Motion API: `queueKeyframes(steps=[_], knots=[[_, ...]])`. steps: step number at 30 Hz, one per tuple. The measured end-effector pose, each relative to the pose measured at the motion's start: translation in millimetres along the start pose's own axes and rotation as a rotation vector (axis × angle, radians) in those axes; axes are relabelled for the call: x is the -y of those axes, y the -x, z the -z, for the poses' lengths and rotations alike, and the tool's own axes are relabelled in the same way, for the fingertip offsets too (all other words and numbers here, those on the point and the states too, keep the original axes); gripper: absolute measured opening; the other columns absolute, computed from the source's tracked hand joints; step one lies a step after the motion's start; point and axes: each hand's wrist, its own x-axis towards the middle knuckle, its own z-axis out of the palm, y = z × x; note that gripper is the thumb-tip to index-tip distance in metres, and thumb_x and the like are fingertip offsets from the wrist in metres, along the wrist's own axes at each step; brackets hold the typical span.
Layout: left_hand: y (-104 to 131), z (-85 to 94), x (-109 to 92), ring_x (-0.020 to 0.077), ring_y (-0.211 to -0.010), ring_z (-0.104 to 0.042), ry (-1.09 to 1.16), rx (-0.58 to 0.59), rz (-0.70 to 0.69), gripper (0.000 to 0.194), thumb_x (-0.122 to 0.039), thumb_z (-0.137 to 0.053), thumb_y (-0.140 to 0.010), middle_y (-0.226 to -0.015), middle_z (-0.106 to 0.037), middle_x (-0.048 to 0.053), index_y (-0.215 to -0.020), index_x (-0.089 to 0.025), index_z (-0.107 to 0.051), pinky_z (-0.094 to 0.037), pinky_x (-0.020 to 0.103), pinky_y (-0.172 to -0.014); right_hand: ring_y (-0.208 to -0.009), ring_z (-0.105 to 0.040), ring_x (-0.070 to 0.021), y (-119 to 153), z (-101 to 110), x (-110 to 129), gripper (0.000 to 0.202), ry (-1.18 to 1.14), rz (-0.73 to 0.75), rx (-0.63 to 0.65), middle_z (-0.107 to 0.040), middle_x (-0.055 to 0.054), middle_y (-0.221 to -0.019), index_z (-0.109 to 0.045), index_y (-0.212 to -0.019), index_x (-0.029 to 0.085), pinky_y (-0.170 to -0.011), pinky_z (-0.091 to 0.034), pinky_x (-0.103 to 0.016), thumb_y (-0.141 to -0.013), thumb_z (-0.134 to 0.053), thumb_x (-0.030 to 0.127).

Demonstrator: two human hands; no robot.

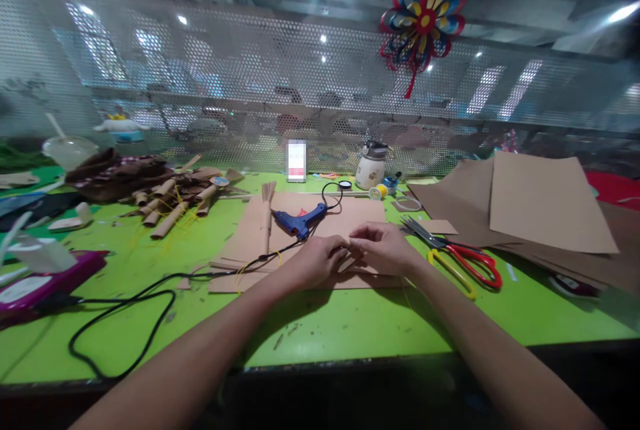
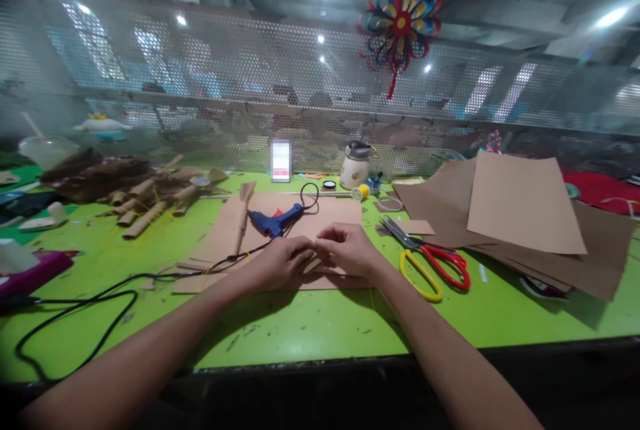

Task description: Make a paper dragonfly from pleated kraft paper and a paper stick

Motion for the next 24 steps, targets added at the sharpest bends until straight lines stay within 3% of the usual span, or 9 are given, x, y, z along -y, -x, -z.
queueKeyframes(steps=[4, 10, 18, 24], knots=[[-0.3, 2.4, -2.1, 0.0150, -0.066, -0.054, -0.020, 0.008, 0.016, 0.027, -0.032, -0.042, -0.087, -0.077, -0.064, 0.006, -0.087, -0.015, -0.063, -0.037, 0.026, -0.060, -0.061, -0.059, -0.0138, 1.2, 1.0, 1.0, 0.021, 0.031, 0.035, 0.035, -0.065, -0.004, -0.067, -0.065, -0.072, 0.013, -0.057, -0.047, -0.026, -0.069, -0.068, 0.034], [-0.6, 4.9, 5.3, 0.0139, -0.059, -0.054, 0.073, 0.043, 0.100, 0.032, -0.035, -0.041, -0.086, -0.065, -0.061, 0.002, -0.072, -0.015, -0.060, -0.037, 0.024, -0.055, -0.053, -0.052, -0.0108, 3.3, 5.6, 10.9, 0.020, 0.046, 0.079, -0.052, -0.059, 0.000, -0.057, -0.064, -0.063, 0.013, -0.053, -0.042, -0.024, -0.064, -0.070, 0.032], [-6.0, 3.7, 7.5, 0.0148, -0.058, -0.059, 0.345, 0.100, 0.199, 0.024, -0.032, -0.046, -0.082, -0.062, -0.064, 0.003, -0.076, -0.014, -0.060, -0.043, 0.024, -0.055, -0.055, -0.051, -0.0109, -1.7, 16.5, 5.4, 0.020, -0.005, 0.144, -0.031, -0.057, 0.001, -0.058, -0.063, -0.064, 0.013, -0.057, -0.041, -0.025, -0.065, -0.071, 0.032], [-6.9, 3.9, 13.0, 0.0145, -0.061, -0.057, 0.360, 0.083, 0.165, 0.026, -0.036, -0.046, -0.082, -0.065, -0.061, 0.002, -0.074, -0.014, -0.058, -0.041, 0.023, -0.055, -0.054, -0.047, -0.0095, -2.4, 5.2, 1.5, 0.024, -0.036, 0.106, -0.078, -0.054, 0.003, -0.057, -0.059, -0.065, 0.014, -0.054, -0.040, -0.023, -0.065, -0.071, 0.035]])
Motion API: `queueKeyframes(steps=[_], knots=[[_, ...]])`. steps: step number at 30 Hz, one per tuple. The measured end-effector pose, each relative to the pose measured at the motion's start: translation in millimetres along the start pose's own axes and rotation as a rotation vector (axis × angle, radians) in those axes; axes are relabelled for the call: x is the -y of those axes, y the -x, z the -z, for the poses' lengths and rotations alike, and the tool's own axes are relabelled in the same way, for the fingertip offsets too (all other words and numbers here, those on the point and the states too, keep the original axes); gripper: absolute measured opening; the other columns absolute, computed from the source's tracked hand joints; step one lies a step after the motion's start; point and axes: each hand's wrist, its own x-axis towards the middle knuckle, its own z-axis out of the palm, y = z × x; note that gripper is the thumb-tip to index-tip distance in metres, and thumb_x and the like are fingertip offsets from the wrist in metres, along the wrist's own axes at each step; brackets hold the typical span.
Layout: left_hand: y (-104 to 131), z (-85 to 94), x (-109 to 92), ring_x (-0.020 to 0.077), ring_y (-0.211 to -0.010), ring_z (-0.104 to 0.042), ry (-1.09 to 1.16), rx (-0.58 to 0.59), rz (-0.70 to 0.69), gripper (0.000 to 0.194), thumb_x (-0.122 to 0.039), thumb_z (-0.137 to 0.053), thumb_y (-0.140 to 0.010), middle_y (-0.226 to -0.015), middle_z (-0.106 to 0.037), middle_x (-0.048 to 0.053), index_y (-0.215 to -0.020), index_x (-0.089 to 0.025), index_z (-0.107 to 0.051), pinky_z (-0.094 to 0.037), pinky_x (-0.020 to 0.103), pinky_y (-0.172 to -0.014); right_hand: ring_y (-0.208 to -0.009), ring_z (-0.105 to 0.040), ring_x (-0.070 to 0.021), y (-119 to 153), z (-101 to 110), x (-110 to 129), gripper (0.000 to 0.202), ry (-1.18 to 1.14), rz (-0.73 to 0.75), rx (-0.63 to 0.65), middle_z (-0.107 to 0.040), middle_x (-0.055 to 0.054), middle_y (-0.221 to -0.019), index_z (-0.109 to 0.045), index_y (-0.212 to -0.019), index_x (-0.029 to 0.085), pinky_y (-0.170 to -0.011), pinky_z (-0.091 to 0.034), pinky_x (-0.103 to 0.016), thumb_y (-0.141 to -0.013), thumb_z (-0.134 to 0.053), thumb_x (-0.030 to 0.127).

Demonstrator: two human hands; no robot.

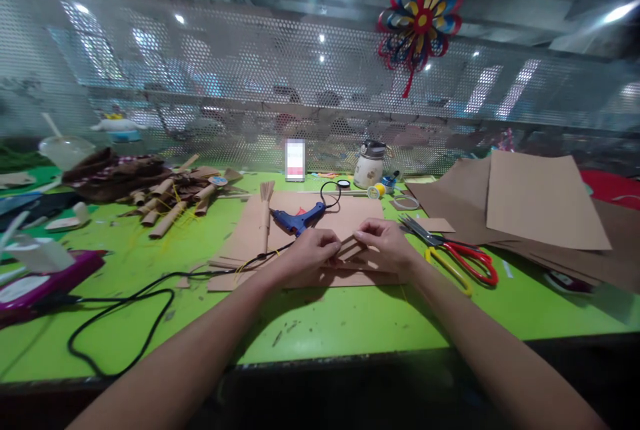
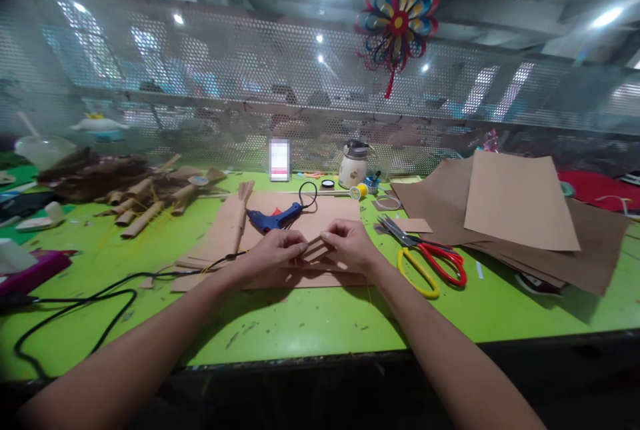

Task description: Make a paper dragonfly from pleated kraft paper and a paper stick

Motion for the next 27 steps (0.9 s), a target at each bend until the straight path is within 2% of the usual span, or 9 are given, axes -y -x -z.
queueKeyframes(steps=[3, 6, 9, 11, 14, 18, 22, 25, 27], knots=[[-1.7, -0.8, 1.1, 0.0129, -0.059, -0.052, -0.154, -0.061, -0.065, 0.035, -0.042, -0.044, -0.083, -0.061, -0.057, 0.000, -0.068, -0.014, -0.059, -0.035, 0.022, -0.053, -0.049, -0.046, -0.0088, 0.3, -8.6, -6.3, 0.026, -0.007, -0.062, 0.014, -0.053, 0.003, -0.056, -0.059, -0.067, 0.014, -0.048, -0.038, -0.022, -0.067, -0.069, 0.038], [-3.7, -1.1, 2.3, 0.0117, -0.055, -0.046, -0.237, -0.105, -0.066, 0.037, -0.042, -0.041, -0.084, -0.057, -0.052, -0.001, -0.065, -0.015, -0.057, -0.030, 0.023, -0.051, -0.045, -0.044, -0.0078, 2.1, -12.8, -5.0, 0.028, -0.049, -0.118, 0.033, -0.052, 0.004, -0.053, -0.060, -0.073, 0.014, -0.043, -0.036, -0.021, -0.067, -0.069, 0.040], [-3.6, -0.1, 3.4, 0.0119, -0.056, -0.046, -0.250, -0.138, -0.049, 0.034, -0.037, -0.040, -0.085, -0.057, -0.052, -0.001, -0.065, -0.015, -0.056, -0.030, 0.023, -0.052, -0.049, -0.049, -0.0089, 5.4, -11.0, 6.6, 0.036, -0.098, -0.109, 0.084, -0.057, 0.003, -0.059, -0.060, -0.093, 0.015, -0.048, -0.042, -0.023, -0.065, -0.072, 0.034], [-2.0, 0.3, 2.9, 0.0124, -0.056, -0.046, -0.256, -0.140, -0.052, 0.034, -0.035, -0.039, -0.086, -0.058, -0.052, -0.001, -0.065, -0.015, -0.056, -0.030, 0.024, -0.052, -0.055, -0.053, -0.0100, 6.9, -8.5, 13.1, 0.042, -0.100, -0.090, 0.120, -0.059, 0.002, -0.065, -0.059, -0.100, 0.015, -0.055, -0.046, -0.025, -0.063, -0.074, 0.030], [1.4, -1.1, -0.2, 0.0130, -0.057, -0.047, -0.309, -0.127, -0.076, 0.033, -0.034, -0.037, -0.087, -0.058, -0.053, 0.000, -0.067, -0.016, -0.056, -0.029, 0.024, -0.053, -0.060, -0.056, -0.0110, 6.3, -6.2, 11.9, 0.037, -0.073, -0.070, 0.107, -0.060, 0.001, -0.067, -0.062, -0.095, 0.014, -0.058, -0.047, -0.026, -0.064, -0.073, 0.031], [5.1, -5.4, -5.3, 0.0133, -0.057, -0.048, -0.391, -0.120, -0.111, 0.035, -0.036, -0.035, -0.089, -0.065, -0.058, 0.002, -0.075, -0.016, -0.060, -0.029, 0.024, -0.054, -0.053, -0.052, -0.0095, 2.2, -6.6, -1.6, 0.033, -0.034, -0.035, 0.051, -0.058, 0.001, -0.063, -0.064, -0.091, 0.014, -0.051, -0.043, -0.023, -0.065, -0.072, 0.032], [6.2, -8.2, -6.6, 0.0143, -0.060, -0.050, -0.395, -0.117, -0.145, 0.038, -0.040, -0.034, -0.090, -0.069, -0.062, 0.004, -0.081, -0.016, -0.062, -0.031, 0.025, -0.056, -0.049, -0.050, -0.0083, 0.8, -9.0, -7.3, 0.030, 0.004, -0.031, 0.000, -0.055, 0.002, -0.060, -0.063, -0.089, 0.012, -0.046, -0.040, -0.021, -0.066, -0.070, 0.030], [5.2, -9.0, -4.7, 0.0160, -0.065, -0.054, -0.380, -0.121, -0.143, 0.034, -0.038, -0.038, -0.089, -0.077, -0.065, 0.006, -0.088, -0.016, -0.064, -0.034, 0.025, -0.060, -0.050, -0.051, -0.0089, 1.3, -11.2, -7.0, 0.029, 0.037, -0.036, -0.015, -0.056, 0.002, -0.060, -0.063, -0.089, 0.012, -0.046, -0.041, -0.022, -0.066, -0.069, 0.029], [4.1, -9.2, -3.2, 0.0162, -0.066, -0.054, -0.367, -0.125, -0.135, 0.032, -0.035, -0.038, -0.088, -0.077, -0.065, 0.006, -0.086, -0.016, -0.064, -0.035, 0.025, -0.060, -0.049, -0.051, -0.0088, 1.3, -12.2, -6.5, 0.029, 0.024, -0.045, -0.017, -0.057, 0.002, -0.059, -0.063, -0.088, 0.012, -0.046, -0.041, -0.022, -0.066, -0.070, 0.029]])
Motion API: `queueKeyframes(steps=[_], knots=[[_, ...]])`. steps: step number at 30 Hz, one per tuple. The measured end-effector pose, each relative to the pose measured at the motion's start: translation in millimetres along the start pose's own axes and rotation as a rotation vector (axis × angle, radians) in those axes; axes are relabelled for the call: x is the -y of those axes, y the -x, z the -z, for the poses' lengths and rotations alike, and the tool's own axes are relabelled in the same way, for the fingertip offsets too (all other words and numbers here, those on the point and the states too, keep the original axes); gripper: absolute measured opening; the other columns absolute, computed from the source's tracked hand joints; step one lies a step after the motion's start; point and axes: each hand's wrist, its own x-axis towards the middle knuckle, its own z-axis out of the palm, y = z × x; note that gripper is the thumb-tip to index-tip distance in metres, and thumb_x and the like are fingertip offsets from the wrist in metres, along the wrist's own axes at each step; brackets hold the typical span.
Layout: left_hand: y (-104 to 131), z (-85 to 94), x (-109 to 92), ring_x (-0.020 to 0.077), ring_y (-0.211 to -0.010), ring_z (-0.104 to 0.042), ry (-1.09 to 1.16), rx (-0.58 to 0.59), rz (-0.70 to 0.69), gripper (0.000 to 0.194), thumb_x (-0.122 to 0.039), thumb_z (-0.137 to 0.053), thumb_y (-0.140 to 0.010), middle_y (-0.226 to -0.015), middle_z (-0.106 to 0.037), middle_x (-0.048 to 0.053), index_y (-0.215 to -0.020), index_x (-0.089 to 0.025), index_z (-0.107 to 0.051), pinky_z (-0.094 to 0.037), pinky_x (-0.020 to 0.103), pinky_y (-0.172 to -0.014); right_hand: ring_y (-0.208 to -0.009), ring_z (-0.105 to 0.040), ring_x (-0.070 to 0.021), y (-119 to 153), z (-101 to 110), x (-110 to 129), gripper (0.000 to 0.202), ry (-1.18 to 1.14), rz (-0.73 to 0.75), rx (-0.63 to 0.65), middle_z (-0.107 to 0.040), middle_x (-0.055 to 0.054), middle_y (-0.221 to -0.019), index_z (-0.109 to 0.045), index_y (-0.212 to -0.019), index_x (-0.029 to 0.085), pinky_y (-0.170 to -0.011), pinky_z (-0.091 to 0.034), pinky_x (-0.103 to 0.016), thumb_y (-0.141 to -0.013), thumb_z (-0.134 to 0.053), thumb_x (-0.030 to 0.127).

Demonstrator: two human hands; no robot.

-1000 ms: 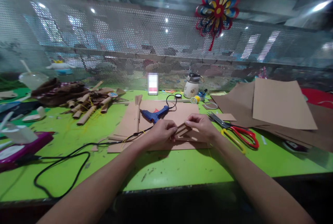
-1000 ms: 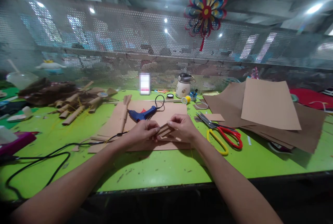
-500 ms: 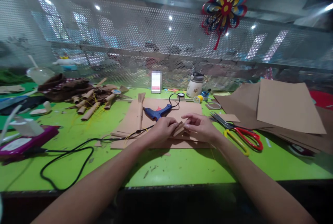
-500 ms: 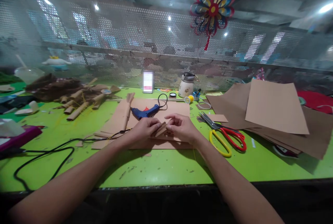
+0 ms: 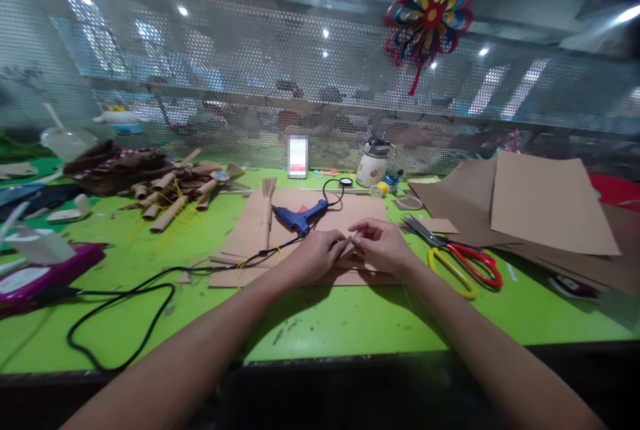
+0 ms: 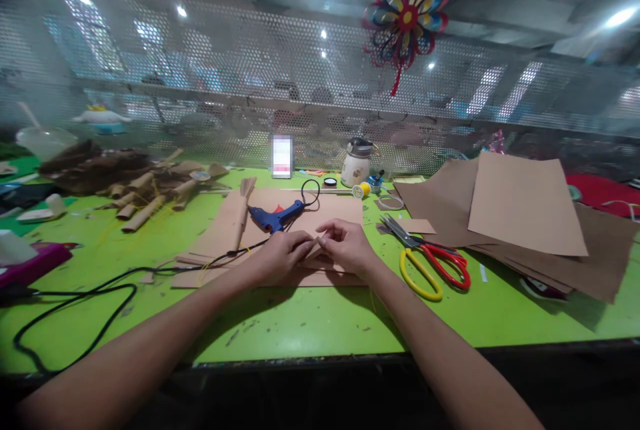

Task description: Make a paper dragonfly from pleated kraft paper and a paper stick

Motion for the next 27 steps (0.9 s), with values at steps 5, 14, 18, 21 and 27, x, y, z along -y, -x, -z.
queueKeyframes(steps=[5, 14, 18, 21, 27], knots=[[-0.7, 1.5, -0.1, 0.0132, -0.057, -0.051, 0.091, -0.037, 0.048, 0.029, -0.033, -0.040, -0.087, -0.064, -0.060, 0.002, -0.072, -0.016, -0.058, -0.035, 0.024, -0.055, -0.049, -0.053, -0.0093, 0.7, 2.9, 6.6, 0.030, -0.150, -0.078, 0.060, -0.060, 0.001, -0.060, -0.061, -0.086, 0.013, -0.047, -0.043, -0.023, -0.066, -0.070, 0.034], [-2.1, 5.8, 4.8, 0.0101, -0.049, -0.049, 0.456, 0.128, 0.116, 0.036, -0.044, -0.042, -0.086, -0.057, -0.053, -0.001, -0.073, -0.014, -0.056, -0.036, 0.021, -0.048, -0.083, -0.066, -0.0195, 11.9, 10.9, 22.2, 0.030, -0.123, -0.012, 0.403, -0.071, -0.008, -0.087, -0.065, -0.095, 0.014, -0.076, -0.052, -0.035, -0.069, -0.070, 0.028], [-2.9, 7.8, 2.8, 0.0092, -0.048, -0.046, 0.435, 0.120, 0.098, 0.036, -0.044, -0.042, -0.085, -0.056, -0.052, -0.001, -0.072, -0.014, -0.057, -0.035, 0.021, -0.048, -0.074, -0.066, -0.0174, 13.0, 14.0, 24.8, 0.029, -0.021, 0.034, 0.304, -0.070, -0.007, -0.081, -0.066, -0.095, 0.014, -0.070, -0.053, -0.032, -0.071, -0.069, 0.030], [-3.0, 8.3, 0.3, 0.0092, -0.047, -0.045, 0.422, 0.112, 0.097, 0.036, -0.044, -0.042, -0.085, -0.055, -0.051, -0.002, -0.070, -0.014, -0.056, -0.035, 0.021, -0.048, -0.067, -0.065, -0.0152, 11.4, 13.9, 22.4, 0.027, 0.000, 0.042, 0.261, -0.069, -0.006, -0.076, -0.066, -0.089, 0.013, -0.066, -0.052, -0.029, -0.070, -0.070, 0.032], [-1.5, 6.3, 2.4, 0.0099, -0.049, -0.045, 0.368, 0.095, 0.043, 0.035, -0.039, -0.040, -0.086, -0.055, -0.050, -0.002, -0.065, -0.015, -0.054, -0.035, 0.021, -0.049, -0.056, -0.061, -0.0129, 8.2, 9.1, 15.3, 0.027, 0.051, 0.046, 0.190, -0.066, -0.004, -0.064, -0.065, -0.082, 0.012, -0.056, -0.050, -0.026, -0.071, -0.068, 0.037]])
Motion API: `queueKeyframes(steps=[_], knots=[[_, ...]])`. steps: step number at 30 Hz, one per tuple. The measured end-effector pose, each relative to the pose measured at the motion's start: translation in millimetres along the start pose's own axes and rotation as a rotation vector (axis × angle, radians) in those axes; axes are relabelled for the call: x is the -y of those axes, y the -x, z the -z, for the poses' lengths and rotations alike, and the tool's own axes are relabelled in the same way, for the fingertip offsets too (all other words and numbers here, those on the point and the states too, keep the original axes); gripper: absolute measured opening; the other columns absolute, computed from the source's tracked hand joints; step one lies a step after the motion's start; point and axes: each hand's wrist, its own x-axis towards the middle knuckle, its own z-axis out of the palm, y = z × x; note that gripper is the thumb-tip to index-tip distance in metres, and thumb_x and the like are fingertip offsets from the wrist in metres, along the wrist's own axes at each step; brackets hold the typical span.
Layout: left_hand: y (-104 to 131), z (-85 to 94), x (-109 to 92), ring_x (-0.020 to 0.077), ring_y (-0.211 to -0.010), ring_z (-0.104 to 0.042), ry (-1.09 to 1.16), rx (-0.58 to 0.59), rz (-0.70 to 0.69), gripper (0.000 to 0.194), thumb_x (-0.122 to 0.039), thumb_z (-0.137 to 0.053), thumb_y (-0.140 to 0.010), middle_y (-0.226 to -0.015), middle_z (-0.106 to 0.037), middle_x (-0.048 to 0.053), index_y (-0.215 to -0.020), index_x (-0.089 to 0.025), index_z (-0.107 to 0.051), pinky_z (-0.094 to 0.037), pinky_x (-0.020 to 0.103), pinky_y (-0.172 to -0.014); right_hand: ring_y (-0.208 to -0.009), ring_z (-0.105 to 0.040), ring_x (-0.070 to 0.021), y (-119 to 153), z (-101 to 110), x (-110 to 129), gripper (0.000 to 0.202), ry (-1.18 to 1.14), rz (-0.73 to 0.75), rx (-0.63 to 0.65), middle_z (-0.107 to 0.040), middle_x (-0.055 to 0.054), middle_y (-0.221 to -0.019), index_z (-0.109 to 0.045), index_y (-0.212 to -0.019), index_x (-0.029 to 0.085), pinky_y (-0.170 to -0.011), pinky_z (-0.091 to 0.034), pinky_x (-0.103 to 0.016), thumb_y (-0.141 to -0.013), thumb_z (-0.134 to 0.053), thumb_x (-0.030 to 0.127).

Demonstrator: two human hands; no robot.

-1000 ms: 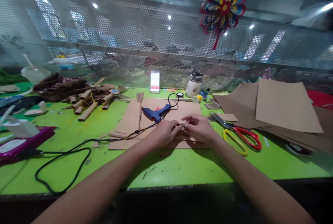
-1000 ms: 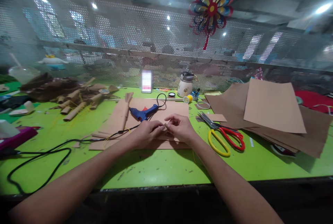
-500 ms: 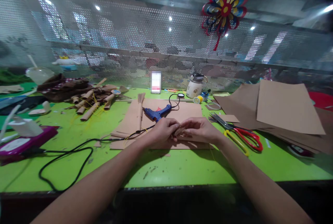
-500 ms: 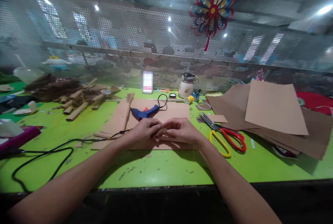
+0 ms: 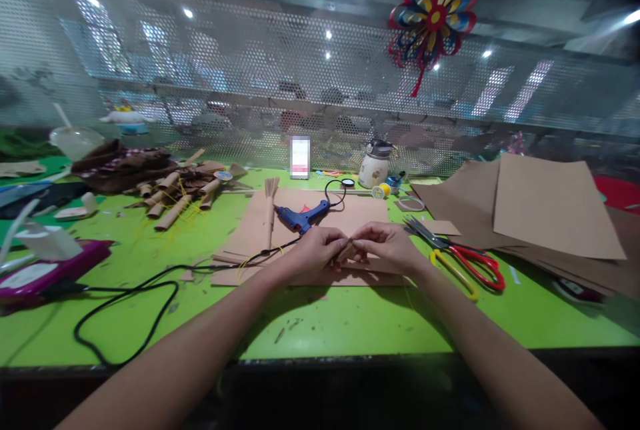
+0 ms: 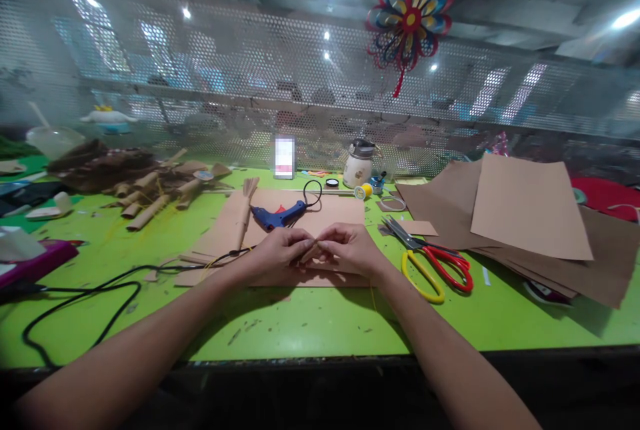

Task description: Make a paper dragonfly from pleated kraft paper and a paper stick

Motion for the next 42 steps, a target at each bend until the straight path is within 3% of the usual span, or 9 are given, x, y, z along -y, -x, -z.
queueKeyframes(steps=[7, 11, 17, 21, 27, 33, 37, 42], knots=[[4.5, -0.3, -12.2, 0.0129, -0.063, -0.053, -0.116, 0.003, -0.020, 0.034, -0.037, -0.038, -0.087, -0.070, -0.060, 0.002, -0.079, -0.014, -0.061, -0.041, 0.022, -0.059, -0.050, -0.058, -0.0114, 0.2, -2.3, -0.6, 0.029, 0.064, 0.055, -0.060, -0.061, 0.000, -0.058, -0.061, -0.075, 0.014, -0.048, -0.047, -0.024, -0.069, -0.068, 0.041], [3.9, -4.6, -8.2, 0.0151, -0.069, -0.057, -0.145, -0.012, -0.007, 0.034, -0.039, -0.042, -0.085, -0.078, -0.065, 0.004, -0.092, -0.014, -0.063, -0.042, 0.023, -0.060, -0.048, -0.055, -0.0110, -0.1, -4.3, -3.6, 0.026, 0.081, 0.041, -0.100, -0.060, 0.000, -0.056, -0.061, -0.075, 0.015, -0.046, -0.045, -0.022, -0.072, -0.067, 0.040], [2.5, -8.4, 4.7, 0.0147, -0.063, -0.059, -0.151, -0.016, 0.002, 0.028, -0.033, -0.041, -0.086, -0.070, -0.064, 0.004, -0.083, -0.014, -0.062, -0.042, 0.024, -0.059, -0.048, -0.052, -0.0102, -2.6, -7.0, -11.7, 0.024, 0.089, 0.046, -0.095, -0.057, 0.002, -0.055, -0.059, -0.076, 0.016, -0.045, -0.042, -0.021, -0.074, -0.064, 0.039], [2.1, -9.1, 4.2, 0.0143, -0.063, -0.060, -0.109, -0.014, 0.005, 0.027, -0.031, -0.039, -0.086, -0.069, -0.064, 0.003, -0.087, -0.015, -0.061, -0.044, 0.024, -0.061, -0.048, -0.050, -0.0099, -4.9, -4.0, -13.2, 0.031, 0.185, 0.081, -0.121, -0.054, 0.004, -0.054, -0.057, -0.091, 0.017, -0.044, -0.039, -0.020, -0.072, -0.066, 0.041], [2.4, -9.4, 4.6, 0.0149, -0.063, -0.062, 0.002, 0.016, 0.036, 0.025, -0.034, -0.041, -0.087, -0.067, -0.064, 0.003, -0.083, -0.015, -0.057, -0.046, 0.025, -0.060, -0.049, -0.049, -0.0092, -5.2, -2.2, -14.4, 0.032, 0.087, -0.053, -0.039, -0.056, 0.001, -0.057, -0.059, -0.071, 0.014, -0.046, -0.038, -0.021, -0.073, -0.064, 0.046], [2.2, -7.9, 8.5, 0.0156, -0.063, -0.064, 0.203, 0.080, 0.132, 0.031, -0.043, -0.045, -0.086, -0.074, -0.066, 0.007, -0.080, -0.014, -0.054, -0.048, 0.026, -0.058, -0.044, -0.042, -0.0075, -4.3, -0.7, -11.0, 0.026, -0.006, -0.002, -0.087, -0.048, 0.005, -0.047, -0.057, -0.067, 0.015, -0.043, -0.035, -0.020, -0.070, -0.067, 0.039], [-0.7, -5.5, 5.3, 0.0145, -0.058, -0.063, 0.331, 0.090, 0.173, 0.027, -0.040, -0.050, -0.084, -0.071, -0.066, 0.006, -0.078, -0.013, -0.052, -0.049, 0.028, -0.059, -0.041, -0.039, -0.0070, -4.6, -0.8, -8.2, 0.024, -0.014, 0.024, -0.123, -0.046, 0.006, -0.045, -0.056, -0.066, 0.015, -0.040, -0.033, -0.019, -0.071, -0.065, 0.037], [-3.2, -3.8, 1.3, 0.0135, -0.053, -0.062, 0.278, 0.034, 0.254, 0.020, -0.033, -0.051, -0.083, -0.066, -0.065, 0.005, -0.079, -0.013, -0.053, -0.045, 0.024, -0.052, -0.042, -0.042, -0.0077, -4.4, -3.1, -7.4, 0.024, 0.058, 0.040, -0.175, -0.047, 0.005, -0.046, -0.057, -0.067, 0.015, -0.041, -0.033, -0.020, -0.072, -0.065, 0.036]])
